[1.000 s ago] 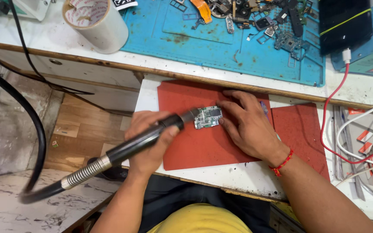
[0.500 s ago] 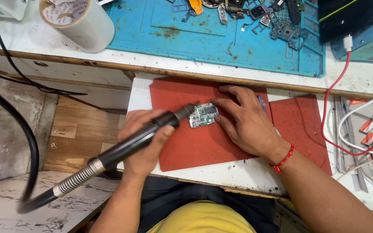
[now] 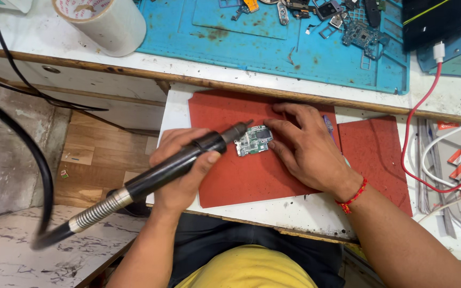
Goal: The person uses a hot air gun to heat a small circuit board placed on a red mat. They then use a small metal tool to scrape and manipulate components on the board's surface. The person continues to apply heat and scrape the board repeatedly.
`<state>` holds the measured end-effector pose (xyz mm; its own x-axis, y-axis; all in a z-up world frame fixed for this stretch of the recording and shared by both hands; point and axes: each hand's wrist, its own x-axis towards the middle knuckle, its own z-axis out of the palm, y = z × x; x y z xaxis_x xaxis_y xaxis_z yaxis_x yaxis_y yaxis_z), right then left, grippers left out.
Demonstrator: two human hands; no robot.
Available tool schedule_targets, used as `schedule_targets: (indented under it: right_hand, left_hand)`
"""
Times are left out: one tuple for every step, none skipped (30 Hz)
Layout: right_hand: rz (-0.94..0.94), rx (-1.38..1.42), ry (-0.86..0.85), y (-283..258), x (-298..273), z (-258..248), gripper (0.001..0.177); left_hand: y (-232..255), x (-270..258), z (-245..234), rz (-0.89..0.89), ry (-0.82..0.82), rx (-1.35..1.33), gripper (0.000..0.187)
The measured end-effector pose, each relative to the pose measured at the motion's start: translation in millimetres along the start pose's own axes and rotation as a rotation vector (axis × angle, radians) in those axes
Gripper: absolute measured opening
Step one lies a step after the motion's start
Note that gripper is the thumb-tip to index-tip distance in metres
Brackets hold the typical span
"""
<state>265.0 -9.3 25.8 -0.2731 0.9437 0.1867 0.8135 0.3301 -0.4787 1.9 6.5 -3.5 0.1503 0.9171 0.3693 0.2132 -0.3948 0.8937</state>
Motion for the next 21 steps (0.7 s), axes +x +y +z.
schedule_targets:
  right_hand:
    - [-0.013,0.001,0.001,-0.5,-0.3,0.0,0.04]
    - [-0.026,0.002,0.002,-1.4,-0.2,0.6,0.039]
    - [-0.045,0.004,0.0,-2.0,0.8,0.7,0.039]
    - [-0.036,0.006,-0.001,-2.6,1.1,0.2,0.039]
    - [-0.028,0.01,-0.003,-3.7,0.9,0.2,0.039]
    - [-0.019,0.014,-0.004,-4.3,1.0,0.3,0.039]
    - [-0.025,0.018,0.0,-4.4,0.7,0.5,0.039]
    - [-0.031,0.022,0.004,-4.0,0.8,0.7,0.039]
    - [-0.038,0.024,0.008,-3.4,0.7,0.2,0.04]
    - [-0.03,0.017,0.005,-3.6,-0.1,-0.2,0.04]
    - [-0.028,0.013,0.001,-4.1,0.4,-0.2,0.04]
    - [-0.026,0.008,-0.004,-4.4,1.1,-0.2,0.041]
    - [-0.028,0.013,-0.003,-4.7,1.2,0.0,0.04]
    - [-0.031,0.017,-0.003,-4.4,1.6,0.1,0.039]
    - [-0.027,0.019,-0.001,-4.0,0.5,-0.4,0.038]
    - [-0.026,0.018,0.004,-3.9,-0.4,-0.4,0.039]
    - [-0.032,0.015,0.006,-3.8,-0.2,-0.4,0.039]
    - [-0.038,0.013,0.008,-4.1,-0.1,-0.4,0.039]
    - [-0.034,0.014,0.002,-4.5,0.8,-0.5,0.039]
    - [-0.029,0.015,-0.005,-4.8,1.3,-1.0,0.039]
    - [-0.018,0.017,-0.008,-5.2,1.0,-0.9,0.038]
  left_hand:
    - [-2.2,0.5,1.0,0.053,-0.047,-0.052,0.041]
    - [-4.7,1.7,2.0,0.107,-0.094,-0.104,0.042]
    - [-6.2,1.8,2.6,0.159,-0.134,-0.154,0.043]
    - [-5.9,-0.2,3.2,0.118,-0.085,-0.1,0.042]
    - [-4.2,-3.1,3.8,0.076,-0.038,-0.044,0.041]
    - [-2.6,-4.9,3.8,0.034,0.01,0.012,0.04]
    - [-2.0,-3.8,1.9,0.048,-0.011,-0.001,0.039]
    - [-1.8,-1.7,-0.7,0.062,-0.032,-0.013,0.039]
    - [-1.4,0.1,-1.3,0.078,-0.051,-0.027,0.038]
    - [-0.6,0.6,0.2,0.114,-0.069,-0.026,0.04]
    - [0.2,0.3,1.4,0.149,-0.081,-0.021,0.041]
    - [0.6,0.0,1.8,0.184,-0.093,-0.016,0.043]
    - [0.7,-0.8,0.0,0.111,-0.042,0.0,0.042]
    - [0.5,-2.0,-2.5,0.037,0.01,0.017,0.042]
    - [-0.7,-2.5,-3.4,-0.036,0.056,0.029,0.042]
    - [-3.4,-1.6,-0.9,0.035,-0.009,-0.011,0.042]
    - [-6.5,-0.7,4.0,0.105,-0.065,-0.051,0.042]
    - [-8.3,-0.6,6.4,0.176,-0.121,-0.09,0.041]
    - [-7.5,-2.7,4.9,0.112,-0.059,-0.028,0.041]
    - [-5.1,-5.5,3.1,0.047,0.002,0.033,0.04]
    - [-3.1,-6.7,1.6,-0.017,0.058,0.092,0.039]
